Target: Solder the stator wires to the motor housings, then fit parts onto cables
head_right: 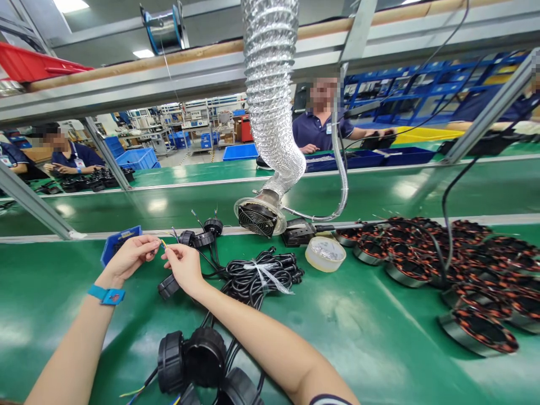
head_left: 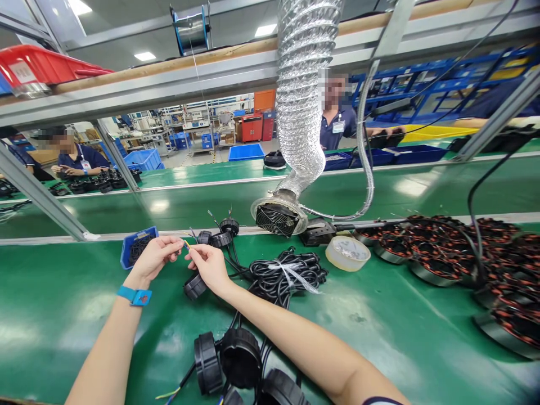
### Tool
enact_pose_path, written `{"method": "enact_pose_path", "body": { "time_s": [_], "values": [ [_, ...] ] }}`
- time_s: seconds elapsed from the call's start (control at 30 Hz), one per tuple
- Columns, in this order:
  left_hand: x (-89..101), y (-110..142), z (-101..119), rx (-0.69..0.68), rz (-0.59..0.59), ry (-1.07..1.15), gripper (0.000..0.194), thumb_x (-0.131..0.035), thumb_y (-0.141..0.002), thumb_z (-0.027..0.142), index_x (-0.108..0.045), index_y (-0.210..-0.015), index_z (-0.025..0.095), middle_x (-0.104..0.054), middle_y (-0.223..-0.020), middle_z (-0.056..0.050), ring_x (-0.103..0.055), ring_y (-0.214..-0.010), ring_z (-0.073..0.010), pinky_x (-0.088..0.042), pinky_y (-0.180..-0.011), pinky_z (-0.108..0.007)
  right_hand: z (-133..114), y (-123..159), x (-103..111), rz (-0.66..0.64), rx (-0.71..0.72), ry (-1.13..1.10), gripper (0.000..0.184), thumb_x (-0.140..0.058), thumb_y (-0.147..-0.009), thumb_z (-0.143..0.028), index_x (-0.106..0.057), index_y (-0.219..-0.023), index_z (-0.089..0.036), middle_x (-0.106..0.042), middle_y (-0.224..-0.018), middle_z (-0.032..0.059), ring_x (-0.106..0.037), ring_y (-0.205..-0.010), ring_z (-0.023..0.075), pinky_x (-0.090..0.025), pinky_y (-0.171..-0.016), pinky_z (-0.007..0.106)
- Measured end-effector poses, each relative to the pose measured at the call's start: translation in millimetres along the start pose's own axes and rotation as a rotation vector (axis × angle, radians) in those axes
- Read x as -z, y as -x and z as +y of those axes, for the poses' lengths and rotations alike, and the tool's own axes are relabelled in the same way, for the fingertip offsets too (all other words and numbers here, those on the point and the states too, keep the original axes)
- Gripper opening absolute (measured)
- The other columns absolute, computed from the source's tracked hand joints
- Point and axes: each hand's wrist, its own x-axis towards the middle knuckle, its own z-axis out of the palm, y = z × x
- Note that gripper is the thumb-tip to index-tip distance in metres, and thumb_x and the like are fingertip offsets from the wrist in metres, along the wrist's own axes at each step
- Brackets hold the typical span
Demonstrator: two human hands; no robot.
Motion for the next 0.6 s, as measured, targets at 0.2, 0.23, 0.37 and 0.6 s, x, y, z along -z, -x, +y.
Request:
{"method": "enact_pose_path", "body": {
  "time_s": [0.2,0.23,0.37,0.6],
  "values": [
    [1.5,2,0,-0.029,-0.055,-0.150,0.029,-0.085,-0.064,0.038,-0.072,-0.073,0.014,-0.065,-0.066,-0.004,-0.049,-0.050,-0.0089,-0.038,-0.047,-0.021,2,1,1,-0.003,-0.002,0.004,0.025,-0.063,-0.082,-0.039,-0.069,-0.086,-0.015,-0.069,-0.069,0.0037,-0.060,-0.051,0.0114,-0.049,-0.052,0.023],
    [2.7,1,-1,-0.038,-0.047,-0.162,0.029,-0.085,-0.064,0.038,-0.072,-0.073,0.014,-0.065,-0.066,-0.004,-0.050,-0.050,-0.0090,-0.038,-0.048,-0.021,2,1,1,-0.007,0.000,0.005,0.025,-0.063,-0.082,-0.039,-0.069,-0.086,-0.015,-0.068,-0.069,0.0036,-0.059,-0.051,0.0114,-0.049,-0.052,0.022],
    [1.5,-2,-2,-0.165,0.174,-0.083,0.033,-0.085,-0.063,0.039,-0.071,-0.077,0.013,-0.064,-0.066,-0.002,-0.052,-0.052,-0.0094,-0.040,-0.050,-0.021,2,2,0,-0.016,-0.006,0.001,0.027,-0.063,-0.082,-0.042,-0.069,-0.085,-0.016,-0.069,-0.070,0.0034,-0.060,-0.052,0.0115,-0.049,-0.052,0.023],
    [-14.6,-7,-9,-0.307,0.324,0.061,0.035,-0.084,-0.064,0.035,-0.070,-0.089,0.014,-0.065,-0.070,0.000,-0.056,-0.057,-0.0097,-0.045,-0.057,-0.022,-1,3,-2,-0.029,-0.019,-0.014,0.026,-0.063,-0.082,-0.041,-0.069,-0.084,-0.015,-0.069,-0.069,0.0032,-0.059,-0.051,0.0110,-0.049,-0.052,0.022]
  ]
}}
